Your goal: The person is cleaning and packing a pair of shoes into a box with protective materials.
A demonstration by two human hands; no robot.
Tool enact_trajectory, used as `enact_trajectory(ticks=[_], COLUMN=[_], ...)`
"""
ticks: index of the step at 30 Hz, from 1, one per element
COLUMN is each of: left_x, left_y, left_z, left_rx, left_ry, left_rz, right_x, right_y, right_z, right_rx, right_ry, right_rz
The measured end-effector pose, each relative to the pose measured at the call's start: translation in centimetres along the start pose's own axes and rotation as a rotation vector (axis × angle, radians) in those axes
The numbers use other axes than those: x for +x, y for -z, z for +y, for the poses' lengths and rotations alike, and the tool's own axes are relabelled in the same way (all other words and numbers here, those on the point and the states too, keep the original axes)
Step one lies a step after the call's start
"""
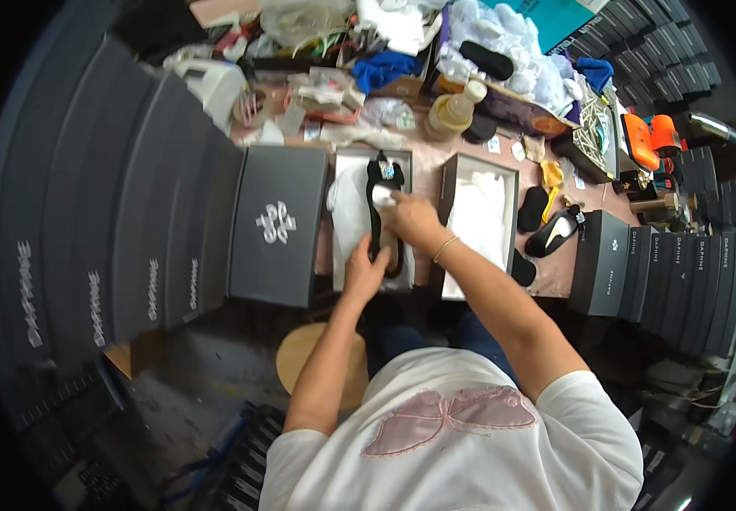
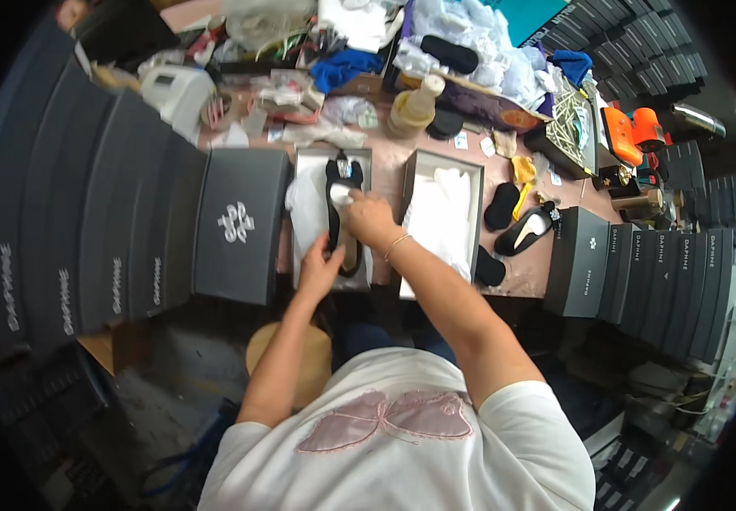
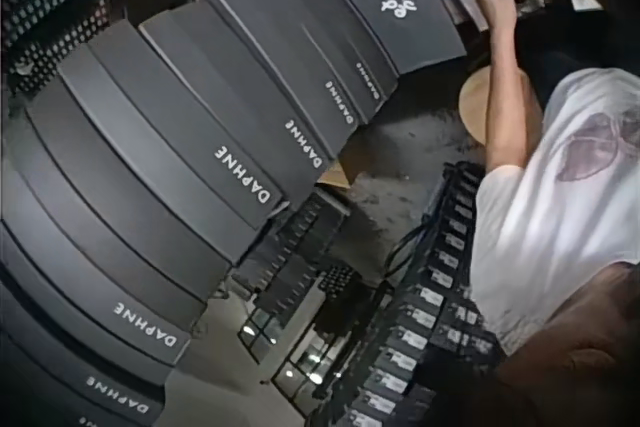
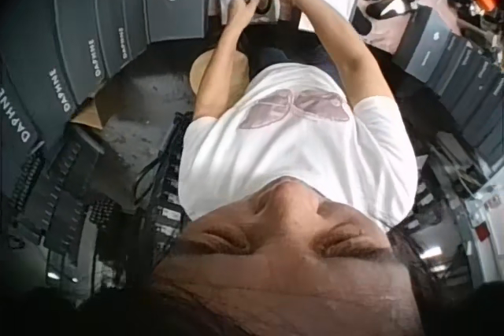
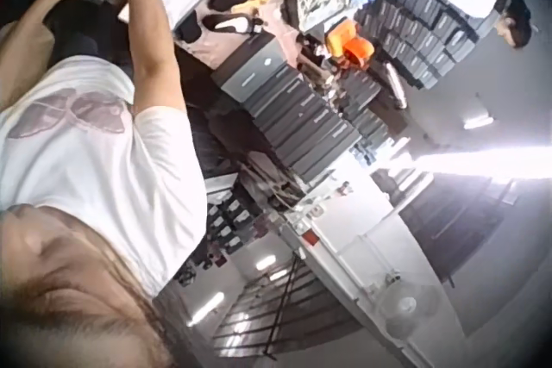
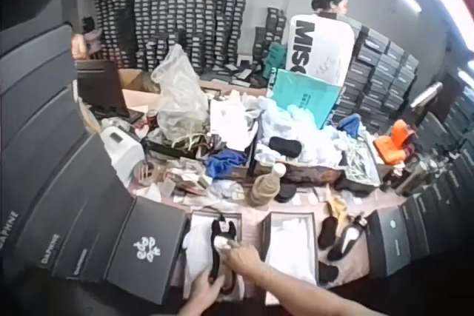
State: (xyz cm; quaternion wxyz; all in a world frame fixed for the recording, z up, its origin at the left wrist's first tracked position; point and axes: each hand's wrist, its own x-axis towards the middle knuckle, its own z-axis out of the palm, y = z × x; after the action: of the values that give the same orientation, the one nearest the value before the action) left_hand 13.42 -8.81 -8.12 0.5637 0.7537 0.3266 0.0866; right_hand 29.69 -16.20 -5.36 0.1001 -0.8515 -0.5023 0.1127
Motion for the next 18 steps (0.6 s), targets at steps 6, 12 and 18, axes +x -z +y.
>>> enact_trajectory(ticks=[6,12,18], left_x=[-7.5,-19.5,-31.9], left_y=[4.1,-3.1,-18.0], left_z=[2.3,0.0,-8.8], left_rx=[-0.476,-0.638,-0.047], left_ry=[-0.082,0.05,0.207], left_rz=[0.399,0.469,0.032], right_x=[-12.1,-33.0,-43.2], right_y=[12.7,-1.0,-10.2], right_z=[-2.5,7.2,12.8], right_rx=[0.86,0.378,0.56], right_ry=[-0.177,0.06,-0.488], right_rz=[-0.733,-0.957,-0.637])
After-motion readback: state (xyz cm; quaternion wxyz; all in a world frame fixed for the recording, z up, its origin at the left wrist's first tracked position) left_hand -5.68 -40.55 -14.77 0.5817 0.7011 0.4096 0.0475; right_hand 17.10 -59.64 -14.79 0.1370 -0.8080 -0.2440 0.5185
